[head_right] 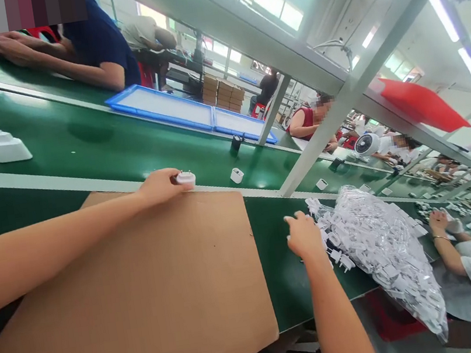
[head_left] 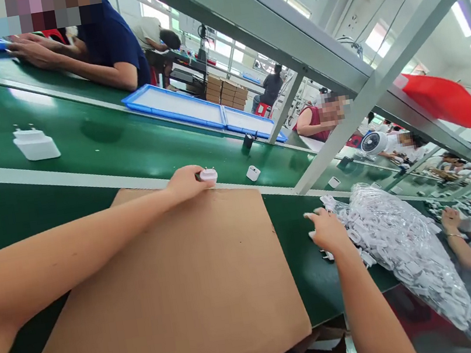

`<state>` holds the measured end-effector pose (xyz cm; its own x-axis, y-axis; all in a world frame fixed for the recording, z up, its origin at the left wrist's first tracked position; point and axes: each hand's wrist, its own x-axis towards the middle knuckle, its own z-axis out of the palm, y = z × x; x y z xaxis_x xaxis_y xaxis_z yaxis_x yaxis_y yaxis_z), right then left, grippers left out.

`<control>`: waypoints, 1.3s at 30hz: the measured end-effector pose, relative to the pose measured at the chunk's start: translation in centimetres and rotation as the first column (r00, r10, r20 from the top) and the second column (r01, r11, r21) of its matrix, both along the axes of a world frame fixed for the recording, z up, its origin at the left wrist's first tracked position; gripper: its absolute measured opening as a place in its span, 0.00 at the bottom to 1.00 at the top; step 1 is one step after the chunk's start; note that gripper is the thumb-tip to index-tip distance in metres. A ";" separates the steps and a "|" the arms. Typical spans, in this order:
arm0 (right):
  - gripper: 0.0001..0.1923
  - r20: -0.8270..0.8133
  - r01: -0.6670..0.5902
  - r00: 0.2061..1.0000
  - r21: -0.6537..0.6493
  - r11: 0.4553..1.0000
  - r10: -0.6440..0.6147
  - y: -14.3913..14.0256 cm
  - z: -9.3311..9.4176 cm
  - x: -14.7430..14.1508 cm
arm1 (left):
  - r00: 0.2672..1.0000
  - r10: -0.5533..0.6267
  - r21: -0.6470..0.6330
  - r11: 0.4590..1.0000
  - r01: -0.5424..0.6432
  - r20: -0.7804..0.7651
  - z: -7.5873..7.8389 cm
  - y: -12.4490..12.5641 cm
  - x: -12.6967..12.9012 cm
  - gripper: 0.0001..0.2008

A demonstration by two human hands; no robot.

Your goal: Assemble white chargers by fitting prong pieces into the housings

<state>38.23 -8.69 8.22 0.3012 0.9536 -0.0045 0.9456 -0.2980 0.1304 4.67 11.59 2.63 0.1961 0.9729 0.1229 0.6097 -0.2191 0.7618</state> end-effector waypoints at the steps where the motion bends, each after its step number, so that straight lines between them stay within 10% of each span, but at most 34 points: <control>1: 0.29 0.022 0.051 0.999 -0.071 0.996 -0.050 -0.4 -0.2 1.1 | 0.999 0.048 0.000 0.999 -0.048 -0.015 0.2 1.3 -0.7 0.20; 5: 0.25 -0.011 0.101 0.995 -0.156 0.983 -0.104 0.1 -1.5 3.1 | 0.979 0.192 -0.009 0.981 -0.193 -0.065 0.2 4.7 -3.2 0.16; 11: 0.18 -0.293 -0.084 0.942 0.267 0.960 0.164 3.8 -2.5 0.3 | 0.919 0.389 0.134 0.916 -0.378 -0.068 0.0 4.9 -3.6 0.38; 15: 0.15 -0.674 -0.105 0.627 0.423 0.900 0.390 5.3 -4.1 -3.7 | 0.939 0.342 0.476 0.830 -0.290 -0.025 0.2 4.0 0.5 0.31; 19: 0.23 -0.929 0.046 0.212 0.321 0.946 0.305 5.2 -6.1 -6.0 | 0.989 0.017 0.259 0.966 0.023 -0.149 -0.1 4.2 7.1 0.32; 22: 0.26 -0.971 0.109 0.074 0.233 0.966 0.226 4.7 -6.7 -6.1 | 0.991 -0.002 0.112 0.994 0.017 -0.132 -0.7 4.9 11.0 0.40; 26: 0.26 -0.972 0.098 0.024 0.236 0.967 0.235 4.4 -6.7 -5.7 | 0.995 -0.015 0.040 0.999 0.019 -0.094 -0.9 4.8 12.3 0.30; 32: 0.27 -0.949 0.073 0.101 0.307 0.949 0.299 4.3 -6.2 -5.3 | 0.968 -0.250 0.016 0.968 0.251 -0.025 0.5 -0.4 7.9 0.34; 36: 0.28 -0.947 0.049 0.019 0.321 0.946 0.321 4.0 -6.1 -5.6 | 0.874 -0.483 -0.076 0.871 0.486 0.052 0.0 -5.2 4.2 0.38; 39: 0.28 -0.922 0.052 0.115 0.378 0.924 0.370 3.7 -5.9 -5.9 | 0.791 -0.597 -0.117 0.783 0.611 0.137 -0.7 -7.7 2.8 0.38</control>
